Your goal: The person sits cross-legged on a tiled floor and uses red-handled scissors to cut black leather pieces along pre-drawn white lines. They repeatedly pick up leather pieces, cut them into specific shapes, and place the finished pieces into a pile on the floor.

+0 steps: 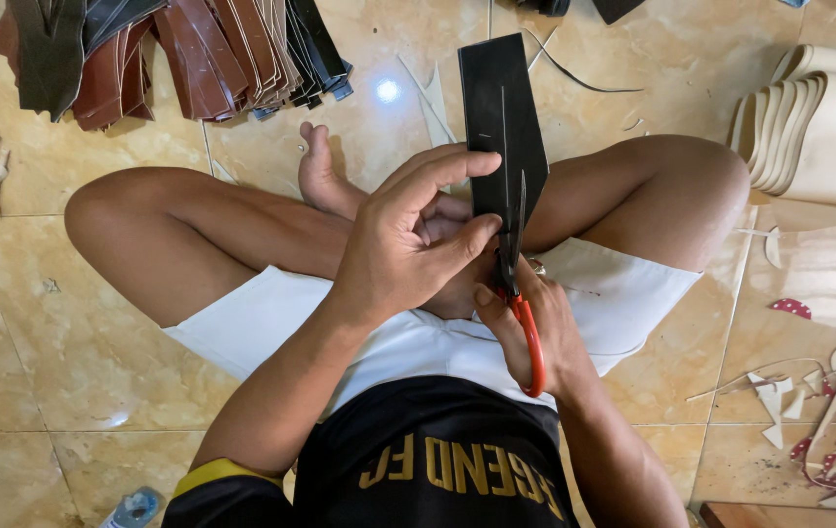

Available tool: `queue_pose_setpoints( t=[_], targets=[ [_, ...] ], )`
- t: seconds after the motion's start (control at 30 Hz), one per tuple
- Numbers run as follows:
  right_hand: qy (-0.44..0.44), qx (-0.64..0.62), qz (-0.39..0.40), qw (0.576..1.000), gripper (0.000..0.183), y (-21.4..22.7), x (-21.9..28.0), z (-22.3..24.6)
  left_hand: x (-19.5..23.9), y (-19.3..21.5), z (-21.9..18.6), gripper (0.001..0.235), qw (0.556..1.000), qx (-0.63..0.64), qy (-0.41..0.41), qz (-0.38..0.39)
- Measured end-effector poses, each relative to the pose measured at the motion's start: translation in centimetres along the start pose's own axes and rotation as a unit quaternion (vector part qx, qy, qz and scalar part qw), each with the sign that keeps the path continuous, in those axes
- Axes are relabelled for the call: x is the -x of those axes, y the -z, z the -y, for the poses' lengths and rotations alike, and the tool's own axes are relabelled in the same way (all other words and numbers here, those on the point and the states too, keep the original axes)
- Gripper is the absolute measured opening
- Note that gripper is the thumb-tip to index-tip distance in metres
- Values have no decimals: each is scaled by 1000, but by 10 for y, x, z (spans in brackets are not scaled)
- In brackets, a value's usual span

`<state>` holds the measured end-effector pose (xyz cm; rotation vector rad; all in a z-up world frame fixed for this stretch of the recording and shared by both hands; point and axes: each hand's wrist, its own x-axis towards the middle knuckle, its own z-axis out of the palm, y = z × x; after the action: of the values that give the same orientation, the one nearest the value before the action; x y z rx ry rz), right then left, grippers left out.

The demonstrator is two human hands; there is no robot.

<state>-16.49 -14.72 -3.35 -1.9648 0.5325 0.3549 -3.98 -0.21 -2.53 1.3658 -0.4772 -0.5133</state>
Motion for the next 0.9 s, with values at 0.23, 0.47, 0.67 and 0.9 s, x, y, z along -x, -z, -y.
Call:
queue_pose_setpoints(
  t=[0.23, 0.47, 0.67, 0.9],
  targets=[
    [-37, 8, -59, 998, 32, -10, 4, -11, -2, -2, -3, 45, 1000, 5, 11, 18],
    [9, 13, -53, 998, 29, -14, 7, -8, -19, 12, -10, 50, 999, -37, -13, -15],
    [67, -3, -65, 996, 19, 0, -9, 9, -14, -7, -9, 49, 999, -38, -24, 0],
    [10, -30, -54, 998, 21, 3, -12, 7, -12, -8, -9, 49, 998, -48, -40, -2]
  ],
)
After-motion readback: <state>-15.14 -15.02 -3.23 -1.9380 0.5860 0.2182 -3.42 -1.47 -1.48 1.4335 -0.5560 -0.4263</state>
